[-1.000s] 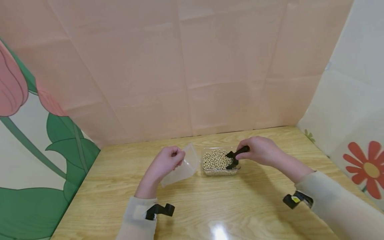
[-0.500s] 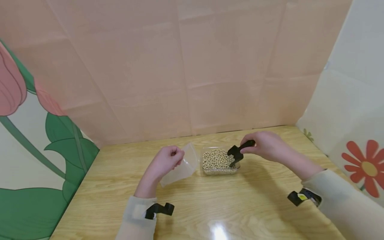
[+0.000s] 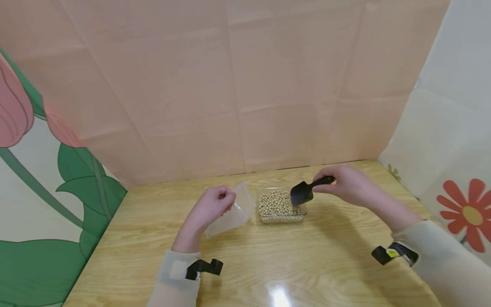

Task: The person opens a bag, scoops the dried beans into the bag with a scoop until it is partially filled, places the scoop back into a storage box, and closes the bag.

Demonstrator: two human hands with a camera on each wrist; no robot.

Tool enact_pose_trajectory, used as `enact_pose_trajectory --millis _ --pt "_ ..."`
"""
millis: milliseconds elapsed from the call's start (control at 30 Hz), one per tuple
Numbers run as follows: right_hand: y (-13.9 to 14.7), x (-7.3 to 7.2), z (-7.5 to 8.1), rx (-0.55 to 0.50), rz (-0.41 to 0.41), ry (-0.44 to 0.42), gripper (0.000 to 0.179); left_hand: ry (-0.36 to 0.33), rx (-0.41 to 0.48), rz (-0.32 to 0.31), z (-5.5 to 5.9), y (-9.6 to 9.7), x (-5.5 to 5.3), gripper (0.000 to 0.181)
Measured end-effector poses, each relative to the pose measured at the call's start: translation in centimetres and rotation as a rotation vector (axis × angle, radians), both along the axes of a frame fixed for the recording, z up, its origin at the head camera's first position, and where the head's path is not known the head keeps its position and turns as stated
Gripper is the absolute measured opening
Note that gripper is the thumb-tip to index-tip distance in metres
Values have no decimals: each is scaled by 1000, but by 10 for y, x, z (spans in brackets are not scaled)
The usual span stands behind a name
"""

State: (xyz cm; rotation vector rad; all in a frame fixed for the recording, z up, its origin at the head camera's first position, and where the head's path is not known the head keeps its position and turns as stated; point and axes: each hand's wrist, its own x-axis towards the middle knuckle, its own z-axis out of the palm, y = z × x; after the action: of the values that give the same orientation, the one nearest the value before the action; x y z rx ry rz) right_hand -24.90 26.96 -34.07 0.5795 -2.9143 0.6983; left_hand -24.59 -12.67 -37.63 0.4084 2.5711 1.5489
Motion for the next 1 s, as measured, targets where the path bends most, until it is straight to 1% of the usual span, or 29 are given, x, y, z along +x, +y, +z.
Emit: enact_pose_trajectory --millis 133,267,467,667,900,1000 --pt "1 0 -7 -24 -15 -36 25 -2 -1 0 1 0 1 28" --pt "0 0 -13 -42 -15 -55 27 -8 2 -1 2 -1 2 28" --pt "-5 -1 -26 -67 -1 -57 25 -7 -6 4 1 -2 2 27" --pt "-8 -3 -37 -78 -5 -58 24 1 4 -3 0 -2 1 28" --pt "-11 -2 -46 -63 -13 -43 22 14 1 -6 1 -2 0 27" --pt "-12 -1 -49 -58 -17 -51 23 10 -3 -2 1 -2 0 27"
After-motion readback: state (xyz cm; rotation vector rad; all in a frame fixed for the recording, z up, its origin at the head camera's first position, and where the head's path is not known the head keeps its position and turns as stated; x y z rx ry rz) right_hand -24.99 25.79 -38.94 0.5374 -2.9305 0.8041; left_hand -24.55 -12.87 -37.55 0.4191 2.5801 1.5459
